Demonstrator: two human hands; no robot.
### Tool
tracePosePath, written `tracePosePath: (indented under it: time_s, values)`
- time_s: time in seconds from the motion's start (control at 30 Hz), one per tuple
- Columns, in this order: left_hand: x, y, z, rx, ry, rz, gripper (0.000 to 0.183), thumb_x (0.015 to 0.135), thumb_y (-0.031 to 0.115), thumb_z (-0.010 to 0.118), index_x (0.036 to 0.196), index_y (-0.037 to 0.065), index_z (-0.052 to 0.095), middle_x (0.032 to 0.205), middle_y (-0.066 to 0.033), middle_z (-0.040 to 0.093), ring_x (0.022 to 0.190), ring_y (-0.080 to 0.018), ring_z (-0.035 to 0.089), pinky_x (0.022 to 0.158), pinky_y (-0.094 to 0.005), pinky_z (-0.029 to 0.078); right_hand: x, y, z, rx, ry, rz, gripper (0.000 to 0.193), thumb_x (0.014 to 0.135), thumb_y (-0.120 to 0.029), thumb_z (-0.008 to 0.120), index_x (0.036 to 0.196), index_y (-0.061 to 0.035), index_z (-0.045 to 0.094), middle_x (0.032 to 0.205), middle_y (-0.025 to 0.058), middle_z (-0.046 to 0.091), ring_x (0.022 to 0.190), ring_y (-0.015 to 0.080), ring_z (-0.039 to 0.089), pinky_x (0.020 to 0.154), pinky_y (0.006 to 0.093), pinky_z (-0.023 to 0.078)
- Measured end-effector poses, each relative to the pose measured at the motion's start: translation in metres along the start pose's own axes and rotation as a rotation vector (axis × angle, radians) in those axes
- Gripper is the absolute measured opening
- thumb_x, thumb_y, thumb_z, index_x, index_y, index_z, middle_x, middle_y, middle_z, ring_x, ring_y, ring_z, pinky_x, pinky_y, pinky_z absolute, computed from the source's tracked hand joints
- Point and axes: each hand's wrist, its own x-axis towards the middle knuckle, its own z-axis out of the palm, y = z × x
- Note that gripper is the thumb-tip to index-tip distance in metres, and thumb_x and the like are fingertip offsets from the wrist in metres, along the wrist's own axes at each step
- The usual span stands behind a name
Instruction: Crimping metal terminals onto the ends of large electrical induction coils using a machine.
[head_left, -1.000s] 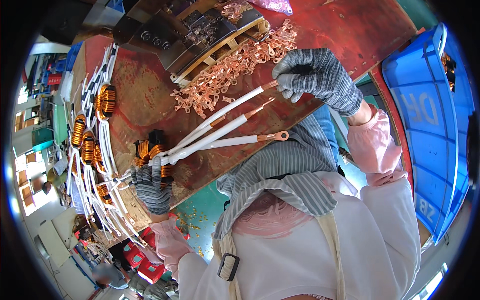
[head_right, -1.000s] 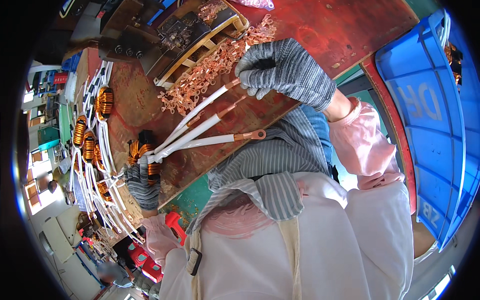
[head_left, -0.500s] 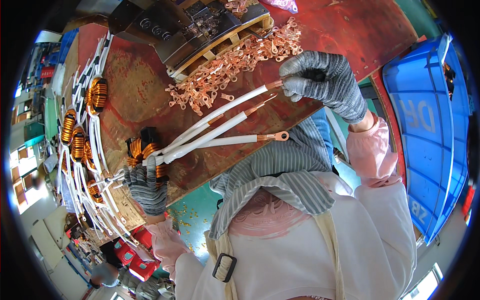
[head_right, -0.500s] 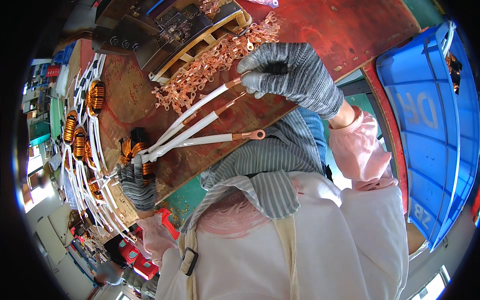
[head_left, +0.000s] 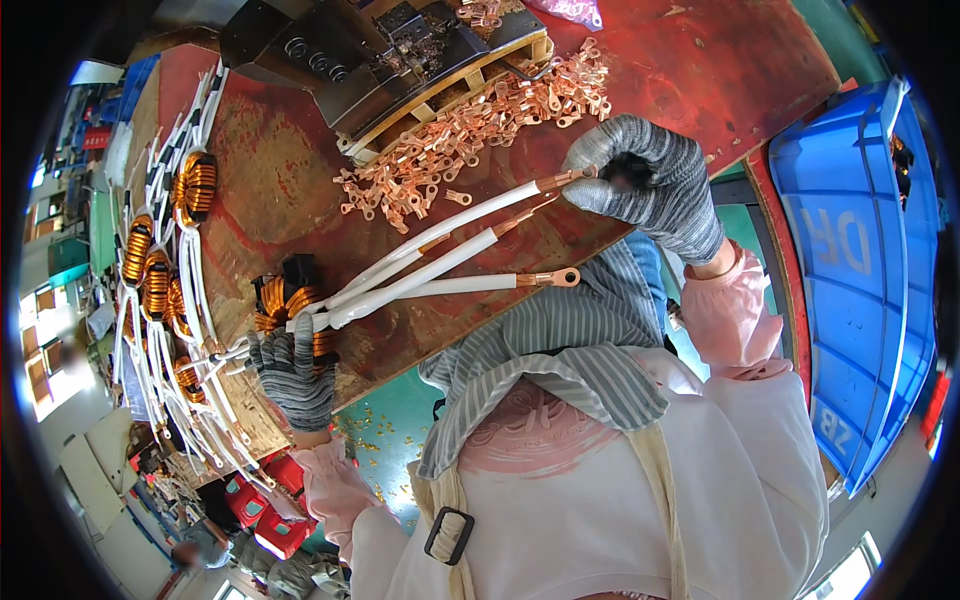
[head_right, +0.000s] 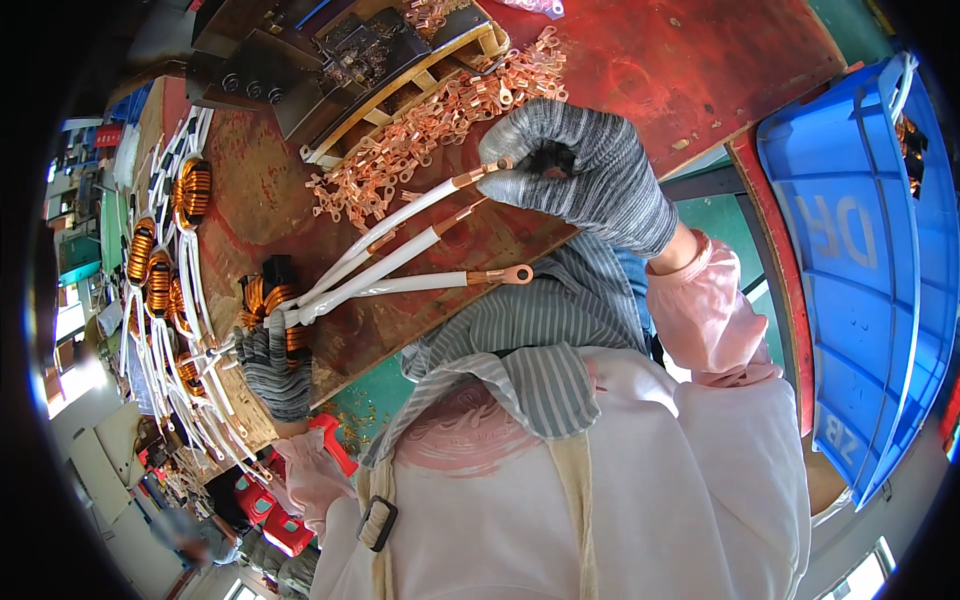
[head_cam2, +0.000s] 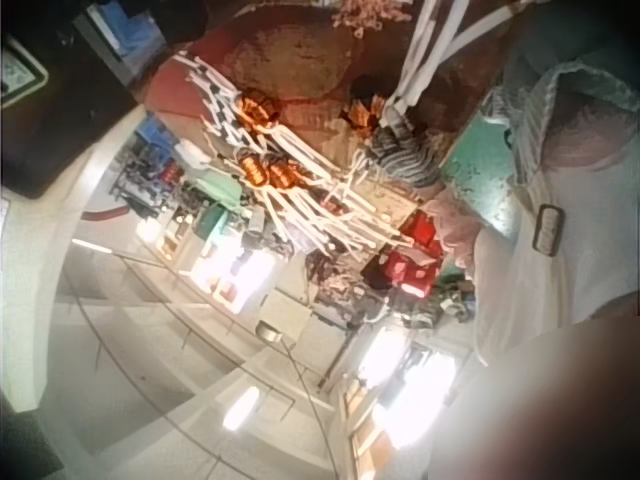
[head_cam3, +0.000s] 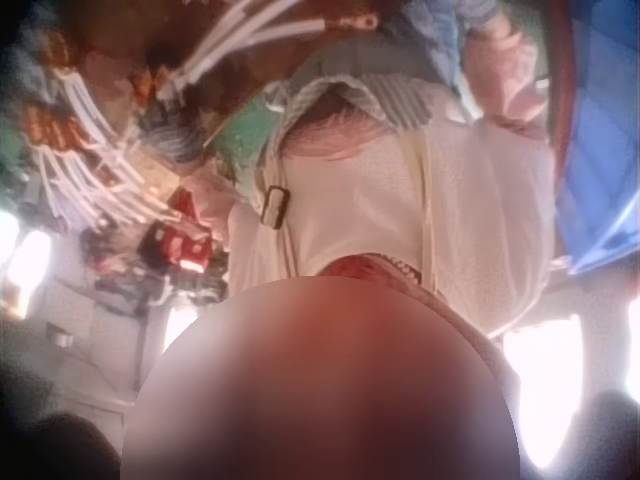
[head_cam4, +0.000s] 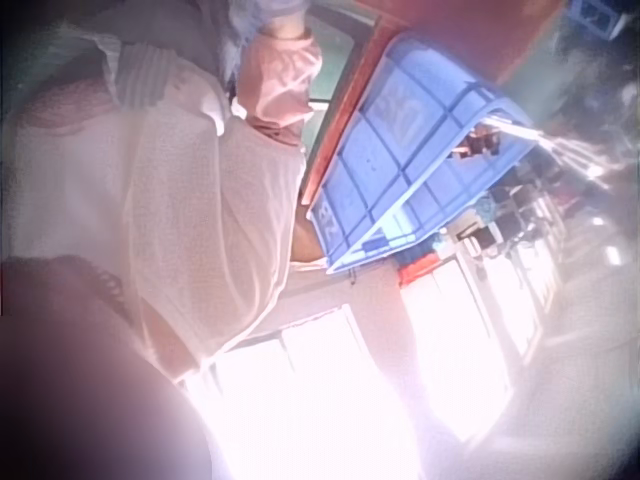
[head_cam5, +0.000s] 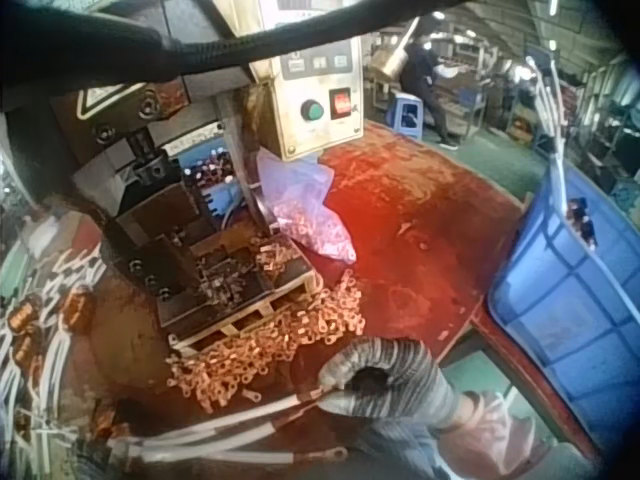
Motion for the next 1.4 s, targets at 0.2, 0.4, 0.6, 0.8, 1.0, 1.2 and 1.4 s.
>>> tracePosePath:
  time_s: [0.2, 0.4, 0.6, 0.8, 1.0, 1.2, 1.4]
  values:
    - [-0.001, 0.0, 0.002, -0.012, -0.008, -0.007, 0.067, 0.057, 0.012, 0.066, 0.121, 0.012, 0.044, 0.086, -0.0116, 0.05, 0.08, -0.0285, 0.051, 0.096, -0.0507, 0.032, -0.003, -0.004, 0.001, -0.145, 0.027, -0.121, 0.027, 0.065, -0.004, 0.074, 0.088, -0.0028, 0.061, 0.081, 0.0041, 0.061, 0.073, 0.0102, 0.057, 0.064, 0.0245, 0.046]
    - [-0.004, -0.001, 0.002, -0.001, 0.004, -0.008, 0.066, 0.057, 0.015, 0.068, 0.119, 0.011, 0.046, 0.088, -0.0115, 0.051, 0.081, -0.0284, 0.052, 0.096, -0.051, 0.032, -0.001, -0.011, -0.01, -0.162, -0.162, 0.045, 0.042, 0.065, -0.006, 0.074, 0.104, -0.0051, 0.059, 0.084, 0.0052, 0.062, 0.077, 0.011, 0.059, 0.068, 0.0247, 0.047]
    - [-0.007, -0.004, 0.008, -0.019, 0.026, -0.027, 0.072, 0.053, 0.02, 0.07, 0.121, 0.015, 0.046, 0.087, -0.0094, 0.05, 0.085, -0.0279, 0.051, 0.096, -0.0537, 0.031, 0.013, -0.016, -0.007, -0.169, -0.11, 0.104, 0.022, 0.077, -0.019, 0.067, 0.095, -0.0095, 0.058, 0.066, -0.0009, 0.054, 0.058, 0.0052, 0.051, 0.053, 0.0201, 0.043]
    - [-0.007, -0.004, 0.006, -0.031, -0.007, -0.075, 0.073, 0.052, 0.027, 0.07, 0.121, 0.02, 0.047, 0.089, -0.0063, 0.046, 0.089, -0.0264, 0.049, 0.095, -0.0549, 0.03, 0.027, -0.015, 0.001, 0.007, -0.404, 0.617, 0.022, 0.084, -0.025, 0.057, 0.094, -0.0056, 0.053, 0.056, -0.0022, 0.048, 0.045, 0.0047, 0.045, 0.04, 0.0192, 0.036]
    - [-0.008, -0.005, 0.0, -0.072, -0.03, -0.139, 0.069, 0.048, 0.024, 0.072, 0.114, 0.026, 0.052, 0.089, -0.0057, 0.051, 0.089, -0.0249, 0.051, 0.093, -0.0505, 0.033, 0.008, -0.014, -0.003, -0.249, -0.528, 0.274, 0.036, 0.089, -0.032, 0.047, 0.067, -0.0039, 0.049, 0.044, -0.0001, 0.038, 0.037, 0.008, 0.036, 0.037, 0.0247, 0.028]
    - [-0.01, -0.005, 0.0, -0.069, -0.004, -0.115, 0.066, 0.046, 0.022, 0.072, 0.11, 0.021, 0.056, 0.085, -0.0057, 0.054, 0.087, -0.0256, 0.054, 0.092, -0.0492, 0.035, -0.004, -0.031, -0.002, -0.302, -0.483, 0.414, 0.03, 0.087, -0.028, 0.05, 0.072, -0.0026, 0.055, 0.046, 0.0027, 0.043, 0.039, 0.0089, 0.043, 0.04, 0.0247, 0.032]
    - [-0.005, -0.002, -0.008, -0.116, 0.023, -0.114, 0.048, 0.061, 0.025, 0.064, 0.109, 0.025, 0.058, 0.084, -0.0047, 0.056, 0.084, -0.0226, 0.055, 0.089, -0.0458, 0.038, 0.011, -0.028, -0.025, -0.625, -0.415, -0.103, 0.026, 0.085, -0.027, 0.054, 0.091, -0.0018, 0.059, 0.077, 0.0081, 0.058, 0.072, 0.0153, 0.057, 0.066, 0.0259, 0.044]
